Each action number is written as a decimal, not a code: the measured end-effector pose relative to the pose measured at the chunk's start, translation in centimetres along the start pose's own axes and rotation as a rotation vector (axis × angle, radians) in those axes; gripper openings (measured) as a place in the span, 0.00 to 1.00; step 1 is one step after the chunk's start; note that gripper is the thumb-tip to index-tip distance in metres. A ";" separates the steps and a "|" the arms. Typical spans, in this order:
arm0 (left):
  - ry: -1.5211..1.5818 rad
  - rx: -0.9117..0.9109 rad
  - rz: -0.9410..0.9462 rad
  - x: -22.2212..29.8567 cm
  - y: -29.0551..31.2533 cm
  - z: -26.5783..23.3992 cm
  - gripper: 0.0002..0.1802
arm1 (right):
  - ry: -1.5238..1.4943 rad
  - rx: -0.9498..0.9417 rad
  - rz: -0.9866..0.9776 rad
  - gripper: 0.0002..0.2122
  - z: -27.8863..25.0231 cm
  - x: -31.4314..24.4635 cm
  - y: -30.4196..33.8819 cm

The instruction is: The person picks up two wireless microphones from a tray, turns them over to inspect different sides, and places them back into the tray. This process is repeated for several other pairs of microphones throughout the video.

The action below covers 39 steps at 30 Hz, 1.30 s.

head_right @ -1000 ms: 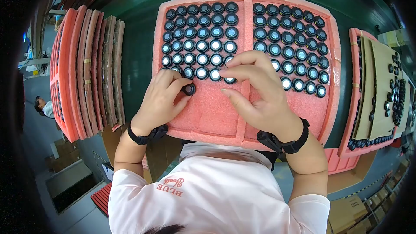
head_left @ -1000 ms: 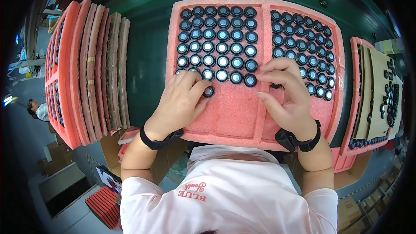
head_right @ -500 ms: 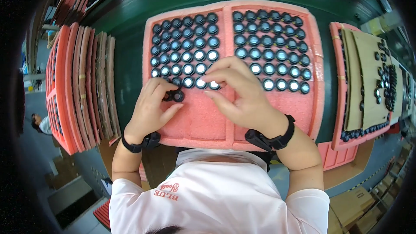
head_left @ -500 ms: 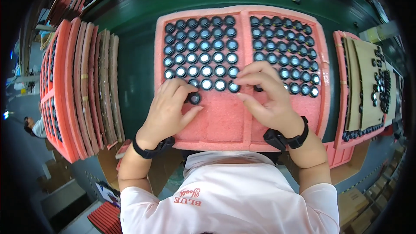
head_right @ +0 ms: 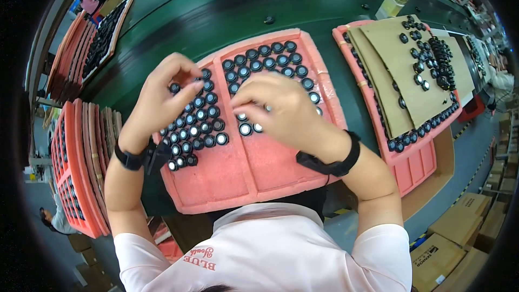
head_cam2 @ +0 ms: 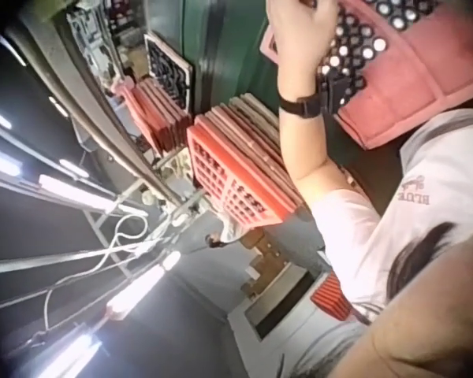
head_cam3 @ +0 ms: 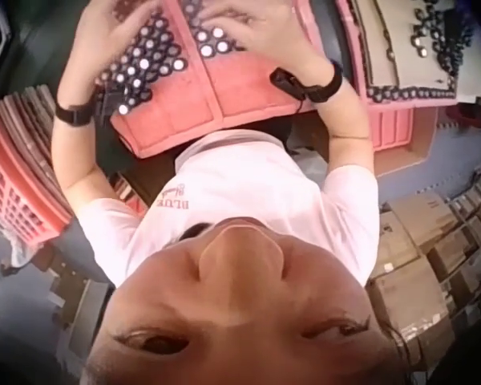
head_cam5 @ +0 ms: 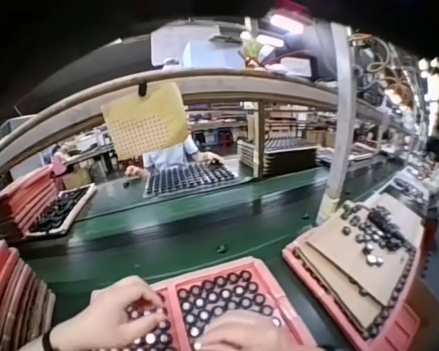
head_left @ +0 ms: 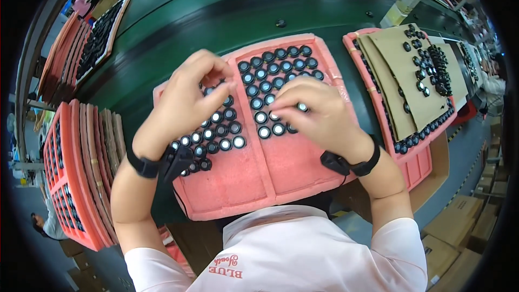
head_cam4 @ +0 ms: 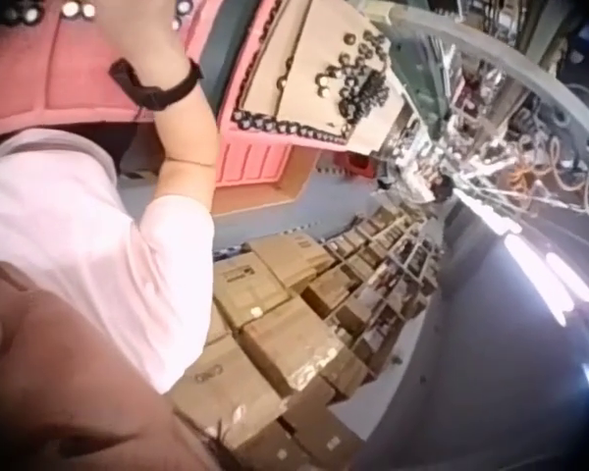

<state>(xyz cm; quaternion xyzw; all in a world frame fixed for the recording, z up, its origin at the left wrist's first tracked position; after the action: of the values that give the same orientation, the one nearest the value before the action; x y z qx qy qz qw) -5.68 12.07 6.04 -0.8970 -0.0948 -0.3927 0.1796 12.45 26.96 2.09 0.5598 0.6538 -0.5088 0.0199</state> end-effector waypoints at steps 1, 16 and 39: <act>-0.001 0.000 0.014 -0.2 -1.6 0.2 0.09 | 0.019 0.013 0.117 0.06 -1.2 0.6 0.0; -0.544 -0.264 -0.047 -9.6 -21.2 6.0 0.13 | 0.098 0.183 0.365 0.06 -9.0 1.9 6.7; -0.322 -0.285 -0.125 -14.2 -20.8 5.2 0.18 | 0.905 0.112 0.968 0.16 -28.9 11.2 18.1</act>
<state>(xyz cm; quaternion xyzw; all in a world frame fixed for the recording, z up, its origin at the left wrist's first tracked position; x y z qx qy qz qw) -18.18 32.82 -2.55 -0.9567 -0.1214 -0.2643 0.0090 37.57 52.19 -2.35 0.9488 0.2449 -0.1904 -0.0596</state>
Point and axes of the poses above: each hand's wrist, its own y-axis away from the middle knuckle, its own z-axis out of the palm, x = y × z, the point moved 1 cm from there along -y, towards the middle knuckle, and after that the axes turned 9 degrees about y, right-handed, at the moved point
